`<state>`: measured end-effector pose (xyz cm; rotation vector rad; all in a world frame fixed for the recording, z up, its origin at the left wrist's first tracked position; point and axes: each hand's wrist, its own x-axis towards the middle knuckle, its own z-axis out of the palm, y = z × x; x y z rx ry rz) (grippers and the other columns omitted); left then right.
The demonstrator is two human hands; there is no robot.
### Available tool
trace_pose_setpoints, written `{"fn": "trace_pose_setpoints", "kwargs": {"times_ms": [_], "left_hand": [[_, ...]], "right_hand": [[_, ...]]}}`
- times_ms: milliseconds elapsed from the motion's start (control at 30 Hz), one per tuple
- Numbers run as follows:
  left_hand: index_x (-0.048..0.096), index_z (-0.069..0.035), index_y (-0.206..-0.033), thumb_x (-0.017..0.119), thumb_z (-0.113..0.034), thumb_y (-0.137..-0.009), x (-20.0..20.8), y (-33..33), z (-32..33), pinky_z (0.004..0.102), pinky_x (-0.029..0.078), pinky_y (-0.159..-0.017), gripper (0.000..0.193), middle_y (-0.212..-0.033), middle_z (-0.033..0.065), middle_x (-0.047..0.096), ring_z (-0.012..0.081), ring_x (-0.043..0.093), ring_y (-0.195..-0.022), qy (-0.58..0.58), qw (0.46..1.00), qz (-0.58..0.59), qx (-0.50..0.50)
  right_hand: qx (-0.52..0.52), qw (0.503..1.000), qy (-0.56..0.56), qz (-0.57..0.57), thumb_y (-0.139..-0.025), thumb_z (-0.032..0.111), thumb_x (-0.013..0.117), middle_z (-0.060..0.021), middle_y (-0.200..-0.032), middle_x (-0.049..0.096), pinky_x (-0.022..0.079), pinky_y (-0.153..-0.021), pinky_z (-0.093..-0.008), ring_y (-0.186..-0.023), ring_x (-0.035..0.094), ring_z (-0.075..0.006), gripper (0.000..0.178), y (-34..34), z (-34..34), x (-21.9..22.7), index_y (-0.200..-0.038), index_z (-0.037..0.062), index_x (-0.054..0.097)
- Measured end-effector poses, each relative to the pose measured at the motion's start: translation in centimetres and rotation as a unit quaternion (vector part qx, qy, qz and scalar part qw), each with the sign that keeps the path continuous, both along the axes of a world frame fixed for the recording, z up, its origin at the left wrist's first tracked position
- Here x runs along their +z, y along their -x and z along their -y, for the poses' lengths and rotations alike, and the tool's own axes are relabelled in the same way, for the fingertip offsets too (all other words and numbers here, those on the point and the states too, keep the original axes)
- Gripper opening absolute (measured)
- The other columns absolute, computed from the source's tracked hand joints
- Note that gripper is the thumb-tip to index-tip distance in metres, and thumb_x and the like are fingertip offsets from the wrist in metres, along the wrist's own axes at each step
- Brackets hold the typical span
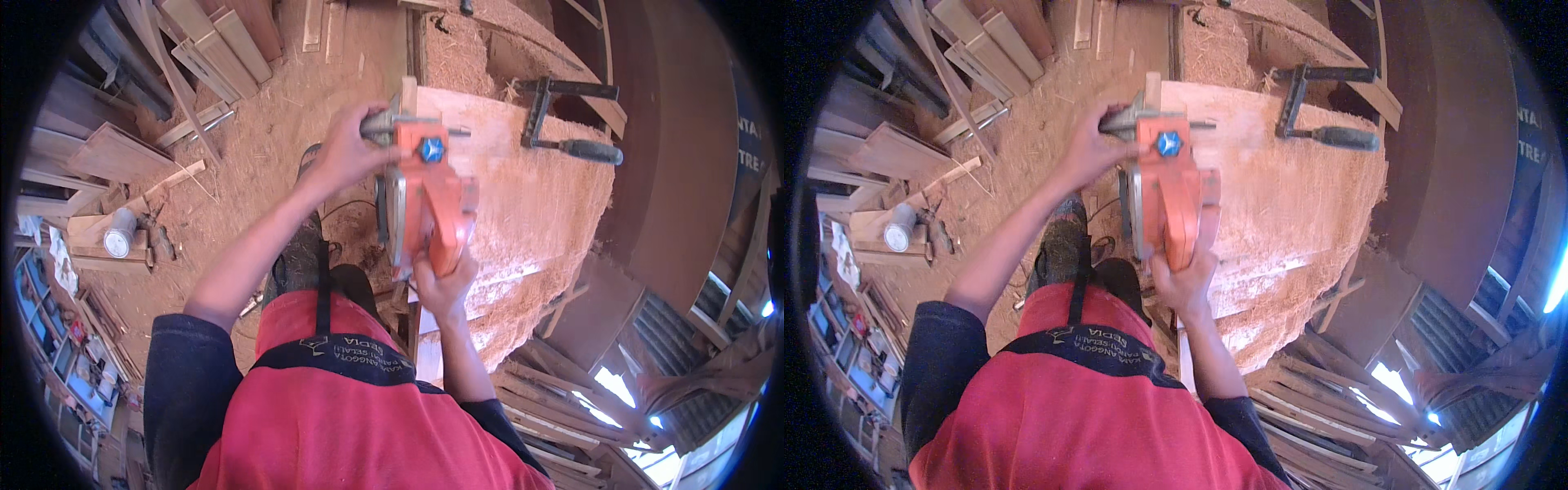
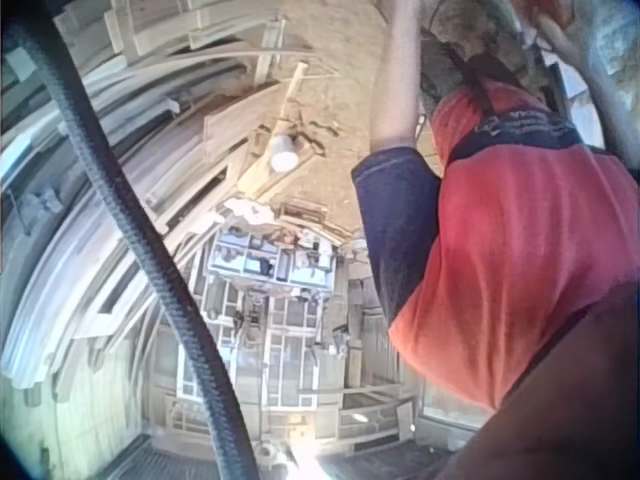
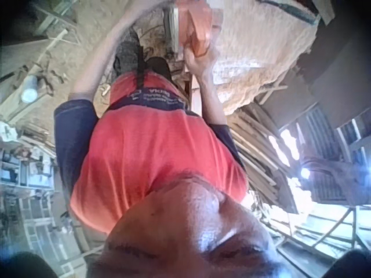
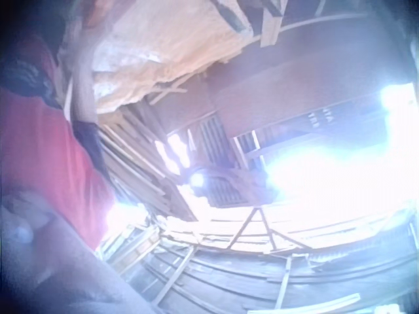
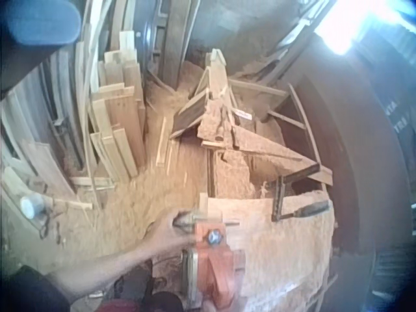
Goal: The person uses a power sander to smooth the surface of a wooden board, then brushes away wood shavings with a handheld brush and moves the board.
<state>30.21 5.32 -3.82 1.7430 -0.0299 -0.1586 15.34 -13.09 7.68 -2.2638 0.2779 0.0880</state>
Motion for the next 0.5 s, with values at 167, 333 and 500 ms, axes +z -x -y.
{"fn": "trace_pose_setpoints", "kwargs": {"times_ms": [167,333,500], "left_hand": [[0.058,-0.004,-0.135,0.093,-0.038,-0.067,-0.5,-12.5,-2.0,0.037,0.049,-0.101,0.084,-0.126,0.0171,0.064,0.0248,0.061,-0.117,-0.041,0.999,-0.022,-0.009],[0.056,-0.003,-0.136,0.092,-0.039,-0.068,-1.0,-13.4,-2.8,0.0371,0.049,-0.102,0.084,-0.13,0.0172,0.062,0.0255,0.06,-0.12,0.014,0.997,0.069,0.009],[0.056,-0.004,-0.134,0.092,-0.039,-0.066,0.5,5.2,0.5,0.0444,0.044,-0.105,0.084,-0.131,0.0171,0.054,0.0312,0.052,-0.124,0.002,0.999,-0.04,-0.018]], "right_hand": [[0.03,0.994,-0.02,0.107,-0.077,0.012,0.072,-0.0198,-0.083,0.066,0.053,-0.066,-0.0417,-0.076,0.069,-0.0378,0.027,-12.7,-1.7,-1.5,-0.1,0.0013,0.063],[-0.004,0.998,-0.013,0.062,-0.077,0.014,0.073,-0.0208,-0.086,0.067,0.053,-0.067,-0.0432,-0.077,0.068,-0.0387,0.028,-12.9,-2.8,-0.4,-0.101,0.0018,0.064],[0.008,0.997,0.065,0.036,-0.08,0.012,0.071,-0.0111,-0.078,0.068,0.052,-0.064,-0.0338,-0.071,0.067,-0.0199,0.021,4.0,-0.6,1.8,-0.097,0.0006,0.067]]}}
